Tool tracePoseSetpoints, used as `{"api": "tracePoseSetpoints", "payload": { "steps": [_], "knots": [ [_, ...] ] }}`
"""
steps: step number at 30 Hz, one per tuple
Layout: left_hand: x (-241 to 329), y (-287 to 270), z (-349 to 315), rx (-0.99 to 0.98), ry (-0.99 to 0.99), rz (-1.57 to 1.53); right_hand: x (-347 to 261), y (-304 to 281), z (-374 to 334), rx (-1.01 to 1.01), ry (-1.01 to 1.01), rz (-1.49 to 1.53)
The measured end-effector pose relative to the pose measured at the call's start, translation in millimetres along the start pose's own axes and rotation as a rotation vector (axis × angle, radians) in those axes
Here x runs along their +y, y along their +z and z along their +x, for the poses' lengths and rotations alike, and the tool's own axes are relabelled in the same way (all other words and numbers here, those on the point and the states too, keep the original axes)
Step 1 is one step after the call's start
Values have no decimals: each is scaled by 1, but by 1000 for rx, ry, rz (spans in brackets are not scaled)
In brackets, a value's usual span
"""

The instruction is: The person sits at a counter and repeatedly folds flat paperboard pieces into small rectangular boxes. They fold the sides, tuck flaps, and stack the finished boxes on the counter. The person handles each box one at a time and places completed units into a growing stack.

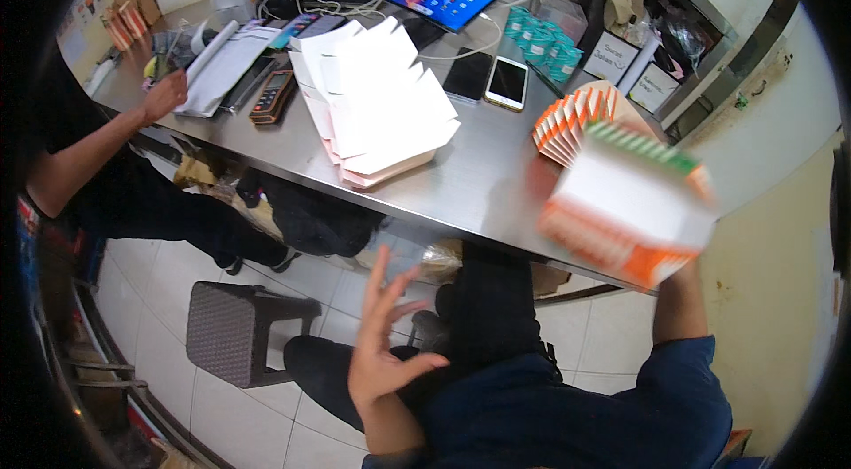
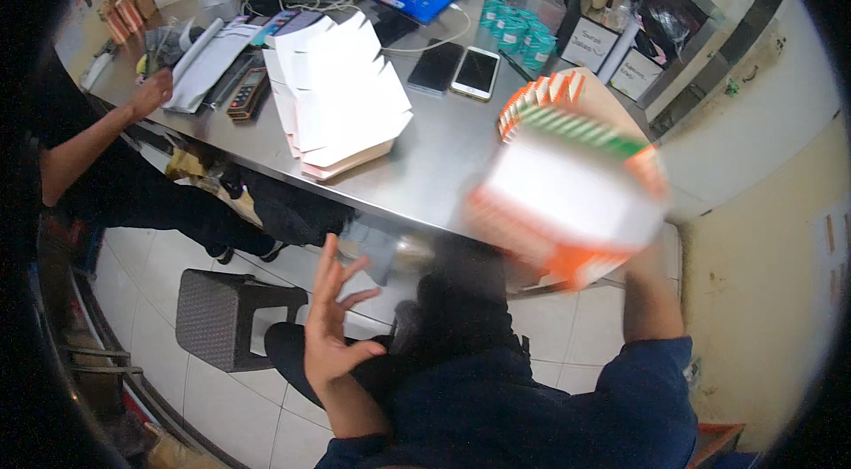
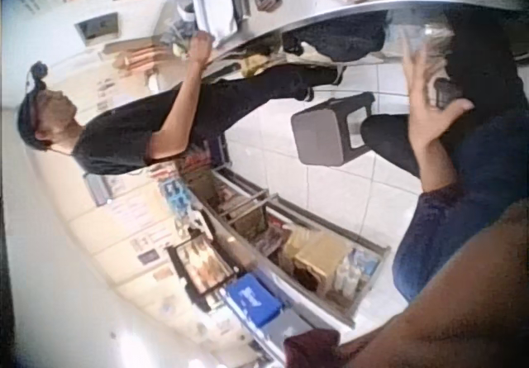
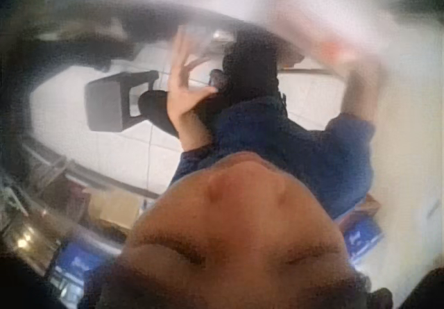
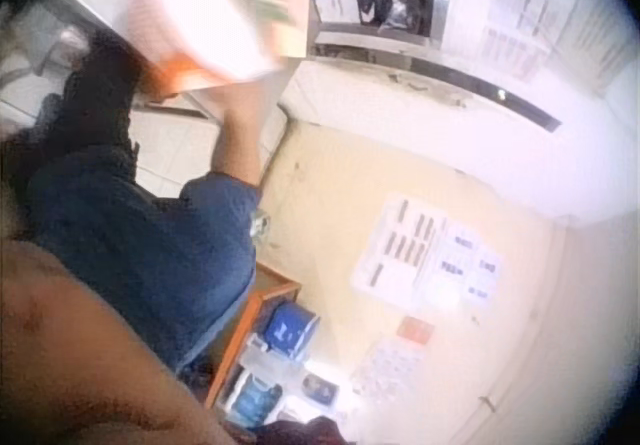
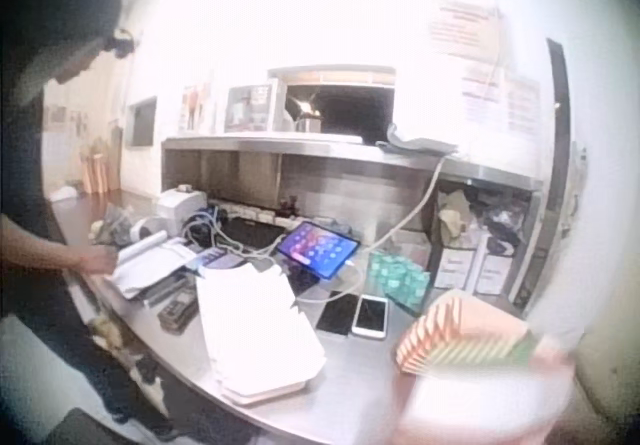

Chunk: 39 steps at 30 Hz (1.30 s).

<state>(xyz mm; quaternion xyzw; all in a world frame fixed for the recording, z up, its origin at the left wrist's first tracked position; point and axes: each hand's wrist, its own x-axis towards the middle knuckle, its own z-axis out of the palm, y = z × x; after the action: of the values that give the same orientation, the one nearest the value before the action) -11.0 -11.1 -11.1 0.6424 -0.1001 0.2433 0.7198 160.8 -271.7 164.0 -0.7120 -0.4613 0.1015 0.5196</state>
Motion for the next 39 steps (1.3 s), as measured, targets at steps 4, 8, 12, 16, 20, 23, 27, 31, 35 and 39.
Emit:
{"api": "tracePoseSetpoints", "payload": {
  "steps": [4, 8, 12, 16, 20, 23, 27, 31, 35, 39],
  "knots": [
    [-3, -12, -1, 54, -58, -23, 9, -136, -20, 167, 437, -502],
    [-7, -8, 6, -61, -137, -23, 69, -165, -7, -155, 772, -543],
    [-1, -5, 11, -150, -194, 54, 139, -147, -7, -187, 623, -743],
    [0, -7, 10, -167, -224, 59, 158, -138, -12, -46, 526, -809],
    [-2, -6, 9, -136, -246, 52, 132, -106, -15, 78, 231, -1030],
    [-2, -5, 11, -124, -233, 51, 119, -95, -17, -102, 228, -1191],
    [2, -7, 11, -39, -203, 138, 102, -79, -9, 161, 82, -1299],
    [18, -9, 47, 83, -39, 420, 96, -58, -13, 405, -170, -1235],
    [32, -15, 121, 116, 175, 778, 86, -19, -3, 282, -364, -1036],
    [23, -32, 175, 65, 216, 1290, 74, 9, 7, 86, -405, -874]
  ]
}}
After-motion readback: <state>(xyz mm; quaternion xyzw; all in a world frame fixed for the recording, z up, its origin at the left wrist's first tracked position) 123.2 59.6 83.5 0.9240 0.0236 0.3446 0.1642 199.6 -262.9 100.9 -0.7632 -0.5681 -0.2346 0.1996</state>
